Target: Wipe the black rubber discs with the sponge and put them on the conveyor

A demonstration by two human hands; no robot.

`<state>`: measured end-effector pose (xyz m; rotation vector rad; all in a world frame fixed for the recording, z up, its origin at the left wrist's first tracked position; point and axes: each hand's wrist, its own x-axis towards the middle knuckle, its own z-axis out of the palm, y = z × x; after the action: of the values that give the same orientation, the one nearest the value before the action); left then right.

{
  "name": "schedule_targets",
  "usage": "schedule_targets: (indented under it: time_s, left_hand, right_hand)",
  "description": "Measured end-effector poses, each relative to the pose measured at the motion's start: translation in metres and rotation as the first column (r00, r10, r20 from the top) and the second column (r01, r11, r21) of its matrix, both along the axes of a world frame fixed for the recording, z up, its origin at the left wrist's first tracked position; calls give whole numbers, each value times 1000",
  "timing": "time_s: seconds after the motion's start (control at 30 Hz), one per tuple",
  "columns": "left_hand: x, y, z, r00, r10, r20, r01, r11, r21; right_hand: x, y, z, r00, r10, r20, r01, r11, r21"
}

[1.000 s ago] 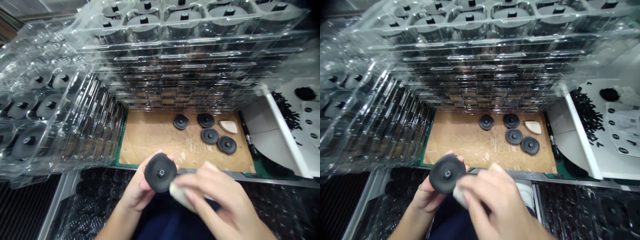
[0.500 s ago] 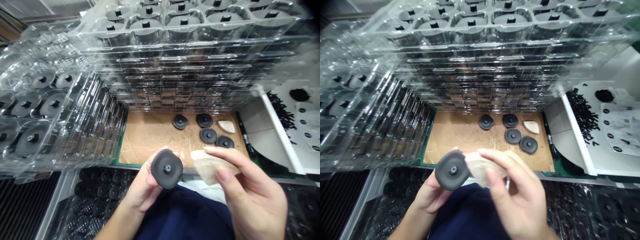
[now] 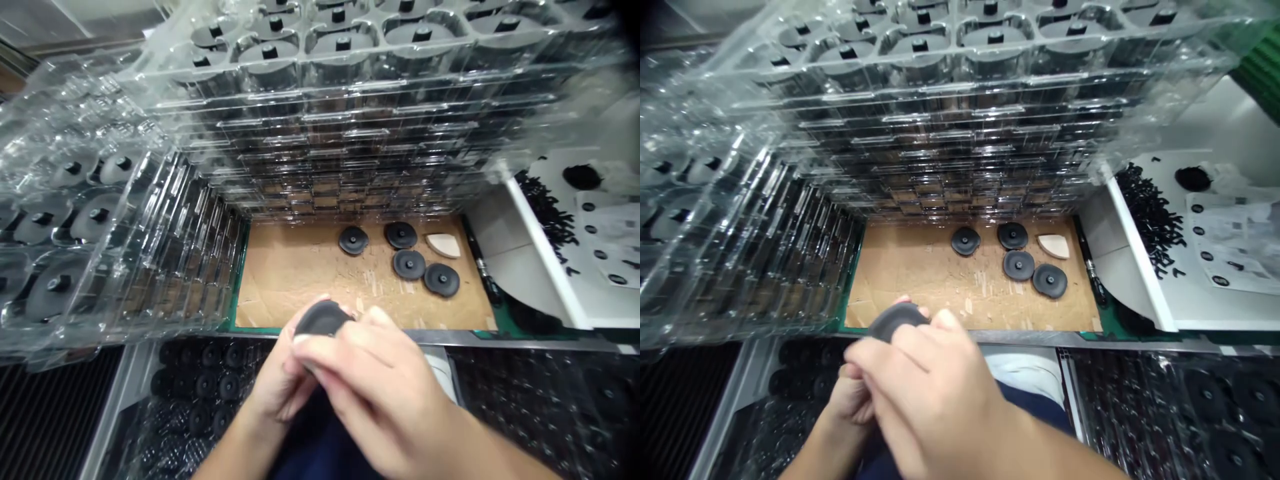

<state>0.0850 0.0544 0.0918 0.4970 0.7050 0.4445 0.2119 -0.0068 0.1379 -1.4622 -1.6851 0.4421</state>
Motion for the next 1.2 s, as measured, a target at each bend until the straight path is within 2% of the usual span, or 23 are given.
schedule_targets:
  time_s: [0.07, 0.13, 0.2, 0.3, 0.37, 0.43, 0.57, 0.63, 0.73, 0.9, 1.0, 1.2]
  left_hand:
    - [-3, 3, -1, 999, 20, 45, -20, 1000, -20]
    - [-5, 5, -5, 996, 21, 84, -17, 998, -53]
    - [-7, 6, -10, 994, 29, 105, -21, 997, -76]
    - [-9, 8, -11, 988, 92, 124, -81, 993, -85]
    - [-9, 9, -9, 984, 102, 144, -90, 992, -91]
    - [-7, 9, -6, 982, 69, 176, -51, 993, -104]
    - [-2, 8, -4, 975, 38, 218, -8, 990, -140]
    - [0, 9, -5, 974, 37, 222, -2, 987, -158]
    - [1, 11, -5, 972, 16, 234, 26, 984, -176]
    - [1, 12, -3, 974, 17, 224, 21, 986, -167]
    - [1, 10, -3, 978, 25, 207, 9, 986, -165]
    - [1, 8, -5, 981, 22, 193, 6, 990, -140]
  right_hand:
    - [7, -8, 2, 998, 54, -24, -56, 992, -111]
    - [14, -13, 4, 999, -12, 35, 17, 986, -167]
    - [19, -12, 5, 991, -67, 112, 83, 986, -142]
    - [24, -4, 0, 986, -67, 152, 73, 997, -35]
    - [28, 1, -9, 992, -81, 93, 82, 996, -17]
    - [33, 2, -20, 985, -174, -8, 173, 983, -66]
    - [37, -11, -48, 874, -418, -247, 363, 901, -238]
    - [34, -22, -61, 817, -470, -336, 360, 869, -339]
    - [28, -36, -77, 774, -507, -379, 302, 822, -483]
    - [20, -42, -82, 699, -598, -391, 304, 744, -595]
    - [18, -40, -79, 691, -594, -411, 294, 751, -592]
    - [17, -39, -80, 735, -559, -384, 292, 772, -565]
